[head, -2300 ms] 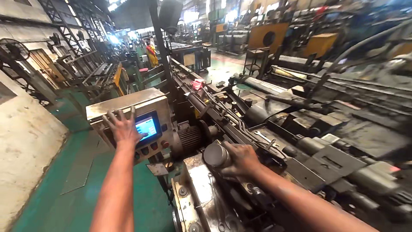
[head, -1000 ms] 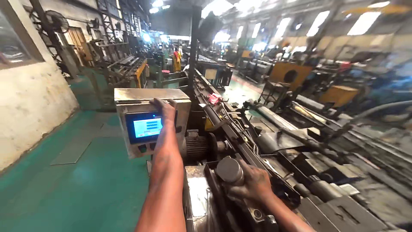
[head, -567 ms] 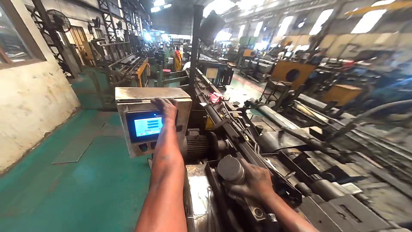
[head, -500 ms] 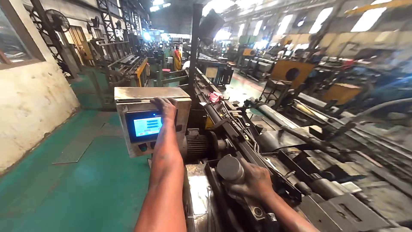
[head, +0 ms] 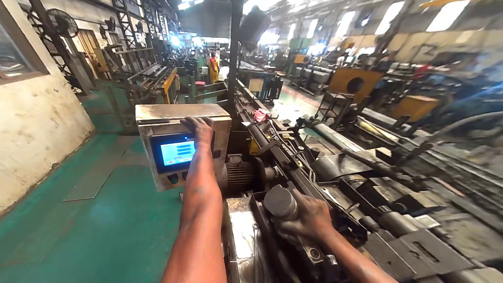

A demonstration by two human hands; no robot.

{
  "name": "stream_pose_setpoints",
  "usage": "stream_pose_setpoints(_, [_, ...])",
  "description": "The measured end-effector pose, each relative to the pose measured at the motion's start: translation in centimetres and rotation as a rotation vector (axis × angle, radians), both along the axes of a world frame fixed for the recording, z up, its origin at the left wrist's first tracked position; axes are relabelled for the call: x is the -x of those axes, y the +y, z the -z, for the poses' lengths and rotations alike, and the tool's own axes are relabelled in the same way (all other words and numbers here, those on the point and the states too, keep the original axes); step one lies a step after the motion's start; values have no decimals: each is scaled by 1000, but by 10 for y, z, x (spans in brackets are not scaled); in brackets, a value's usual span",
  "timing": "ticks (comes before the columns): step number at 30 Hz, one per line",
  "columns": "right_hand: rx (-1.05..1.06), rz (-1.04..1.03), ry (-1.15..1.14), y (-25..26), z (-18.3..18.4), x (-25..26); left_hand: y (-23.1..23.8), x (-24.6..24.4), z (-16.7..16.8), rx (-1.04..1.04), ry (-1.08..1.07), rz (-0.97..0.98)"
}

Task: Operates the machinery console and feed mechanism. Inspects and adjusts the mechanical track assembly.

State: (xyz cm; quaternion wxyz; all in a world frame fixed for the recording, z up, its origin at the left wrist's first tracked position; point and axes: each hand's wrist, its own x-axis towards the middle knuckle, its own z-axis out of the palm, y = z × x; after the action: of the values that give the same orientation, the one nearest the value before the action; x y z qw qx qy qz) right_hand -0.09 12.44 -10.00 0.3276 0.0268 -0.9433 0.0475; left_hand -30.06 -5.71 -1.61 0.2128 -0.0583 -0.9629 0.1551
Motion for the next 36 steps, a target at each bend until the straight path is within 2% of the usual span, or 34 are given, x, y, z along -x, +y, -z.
stream_pose_setpoints(11, [-6,3,17,-1,0,0,0,0,-2,27,-50,-18])
stream_pose_setpoints(15, [-3,-3,4,2,2,1,-1,0,-2,-32,-60,15])
stream_pose_setpoints(32, [1,-10,32,1,2,1,0,2,1,19,-10,-1])
stream_pose_setpoints(36, [61,9,-48,-5,-4,-2,-4,-4,-1,46,-18,15])
